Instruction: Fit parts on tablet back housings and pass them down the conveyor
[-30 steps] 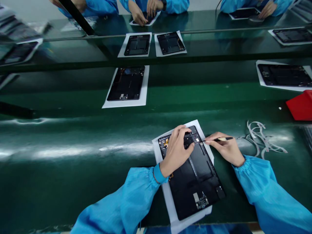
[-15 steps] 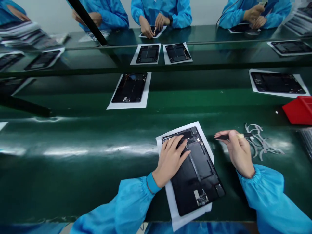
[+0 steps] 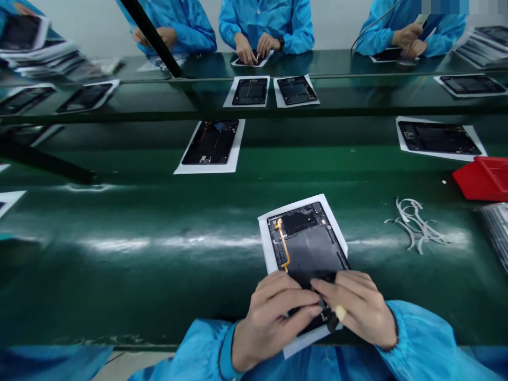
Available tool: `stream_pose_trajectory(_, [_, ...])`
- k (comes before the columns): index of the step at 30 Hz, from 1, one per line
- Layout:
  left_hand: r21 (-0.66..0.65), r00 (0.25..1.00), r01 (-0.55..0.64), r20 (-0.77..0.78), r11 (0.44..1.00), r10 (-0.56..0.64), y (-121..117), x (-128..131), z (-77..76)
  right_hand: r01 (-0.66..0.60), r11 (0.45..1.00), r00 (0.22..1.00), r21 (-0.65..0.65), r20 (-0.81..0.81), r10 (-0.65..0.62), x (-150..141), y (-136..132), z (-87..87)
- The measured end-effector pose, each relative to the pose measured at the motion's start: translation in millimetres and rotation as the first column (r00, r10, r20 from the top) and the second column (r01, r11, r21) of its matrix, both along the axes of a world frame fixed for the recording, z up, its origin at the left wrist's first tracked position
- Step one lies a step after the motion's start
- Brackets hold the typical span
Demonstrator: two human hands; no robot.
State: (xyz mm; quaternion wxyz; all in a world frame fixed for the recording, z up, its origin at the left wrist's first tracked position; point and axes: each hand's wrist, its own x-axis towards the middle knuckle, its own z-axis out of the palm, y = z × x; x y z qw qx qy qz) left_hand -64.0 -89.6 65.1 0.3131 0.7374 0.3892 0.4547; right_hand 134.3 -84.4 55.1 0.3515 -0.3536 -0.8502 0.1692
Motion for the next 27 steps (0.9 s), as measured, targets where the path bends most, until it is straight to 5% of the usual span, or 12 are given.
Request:
stream_pose_trajectory(3, [-0.299,0.989,-0.077,0.099,0.951,0.111,-21.7,-0.8,-3.3,-0.026,0.988,0.992,0.150,0.124,0.008,0.6,-9.1,1.7])
stream_pose_trajectory(7, [-0.705,0.990,0.067,0.134,0.706,0.039,-23.9,4.1,-5.7,-0.062,0.972,0.977,0.225,0.212,0.014,3.5,-13.4,-0.6])
stream_pose_trajectory(9, [-0.784,0.980,0.118,0.191,0.609,0.055,-19.0,6.9,-4.5,-0.072,0.982,0.978,0.173,0.205,0.036,5.3,-13.9,-0.5])
stream_pose_trajectory(11, [-0.801,0.969,0.133,0.229,0.583,0.093,-14.5,9.4,-4.3,-0.042,0.996,0.987,0.080,0.158,0.029,7.5,-15.0,2.5])
stream_pose_trajectory(15, [-0.760,0.970,0.107,0.222,0.641,0.101,-11.7,15.6,-9.3,0.055,0.998,0.993,-0.023,0.103,-0.052,14.0,-18.8,13.6])
stream_pose_trajectory(19, [-0.605,0.989,0.098,0.150,0.790,-0.008,-13.1,23.1,-13.5,0.078,0.996,0.969,-0.036,0.239,-0.067,22.4,-23.8,22.5])
stream_pose_trajectory(22, [-0.480,0.995,0.097,0.073,0.872,-0.070,-15.3,28.3,-12.7,0.049,0.998,0.918,0.028,0.392,-0.056,22.8,-29.9,31.1])
stream_pose_trajectory(27, [-0.377,0.993,0.103,-0.009,0.921,-0.115,-22.6,30.1,-5.3,-0.057,0.980,0.806,0.190,0.588,-0.067,13.8,-38.0,47.9])
